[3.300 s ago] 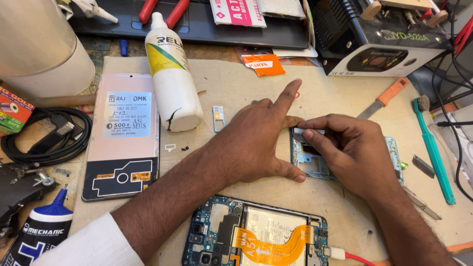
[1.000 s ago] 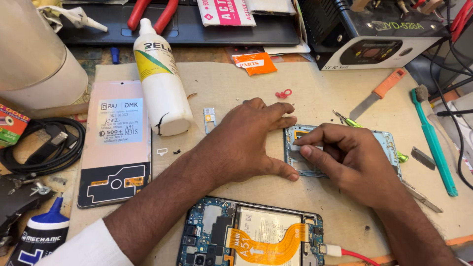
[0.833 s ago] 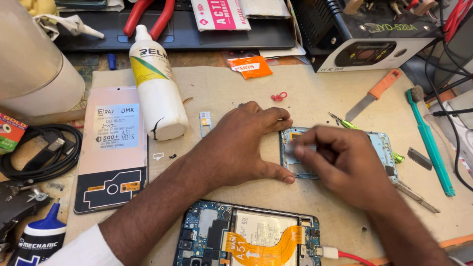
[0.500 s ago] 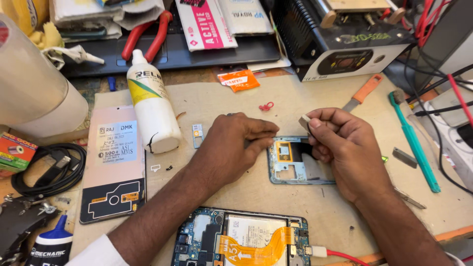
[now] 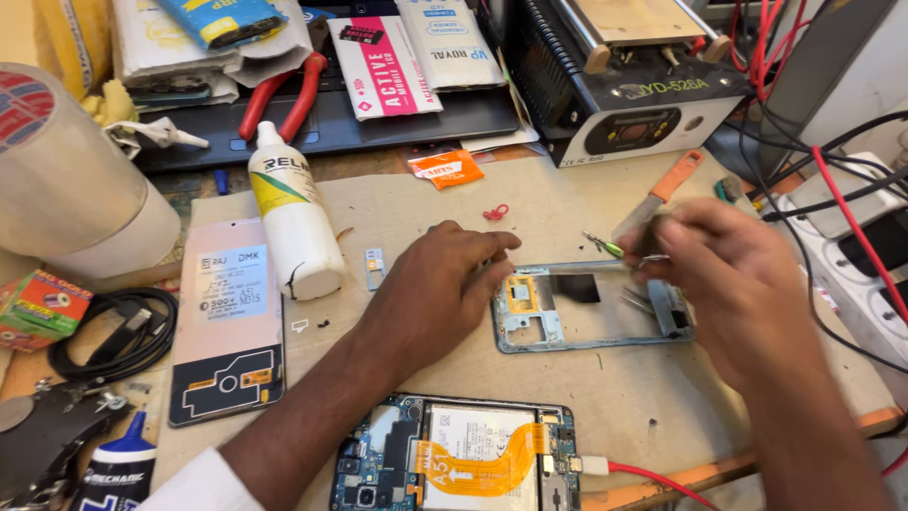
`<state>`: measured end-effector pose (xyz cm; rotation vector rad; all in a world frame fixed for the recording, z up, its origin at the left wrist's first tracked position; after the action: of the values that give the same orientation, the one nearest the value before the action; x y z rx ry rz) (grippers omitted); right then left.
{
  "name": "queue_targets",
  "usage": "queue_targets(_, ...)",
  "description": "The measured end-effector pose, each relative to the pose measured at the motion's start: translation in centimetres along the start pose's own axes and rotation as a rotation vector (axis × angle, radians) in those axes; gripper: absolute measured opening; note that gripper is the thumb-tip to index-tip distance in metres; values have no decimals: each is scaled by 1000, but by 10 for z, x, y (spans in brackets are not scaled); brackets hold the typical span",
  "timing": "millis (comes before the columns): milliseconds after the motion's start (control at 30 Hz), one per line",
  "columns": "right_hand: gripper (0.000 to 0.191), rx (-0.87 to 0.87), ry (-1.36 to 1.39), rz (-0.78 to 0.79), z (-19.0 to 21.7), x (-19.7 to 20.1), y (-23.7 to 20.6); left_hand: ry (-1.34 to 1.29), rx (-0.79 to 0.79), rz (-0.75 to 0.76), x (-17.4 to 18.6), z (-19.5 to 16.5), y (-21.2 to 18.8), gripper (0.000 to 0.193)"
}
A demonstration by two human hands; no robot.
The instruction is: The person cleans adhesive residue from a smartphone frame using a small metal tool, then places the frame on the table. They pick up the phone, power it on, and interact with the touchscreen to verify functionality.
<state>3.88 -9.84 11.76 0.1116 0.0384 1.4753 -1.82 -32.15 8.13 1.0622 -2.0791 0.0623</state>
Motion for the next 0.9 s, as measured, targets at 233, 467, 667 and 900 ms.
queue_targets(233,12,-84,-463,-290,5,79,-76,48,-117,216,-9,-11,-3,93)
queue_targets(467,26,-190,-408,-159,-25,66,-59,206,216,378,18,-13,1,81)
queue_targets(667,29,-286,-447,-204,-50,27,-32,346,-212,98,6,-48,12,71)
queue_targets(900,25,-174,-676,-210,-41,6,-8,490,-358,202,-51,-22,9,53)
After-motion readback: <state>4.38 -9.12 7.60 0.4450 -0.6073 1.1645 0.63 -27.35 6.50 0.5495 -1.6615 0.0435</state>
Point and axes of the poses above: each hand's wrist, its own y-axis towards the middle knuckle, its own x-axis out of the back of the hand, z = x × y, the point moved 7 cm from there along y, towards the middle knuckle, and after that the axes turned 6 degrees about z, right-handed, at the moved point
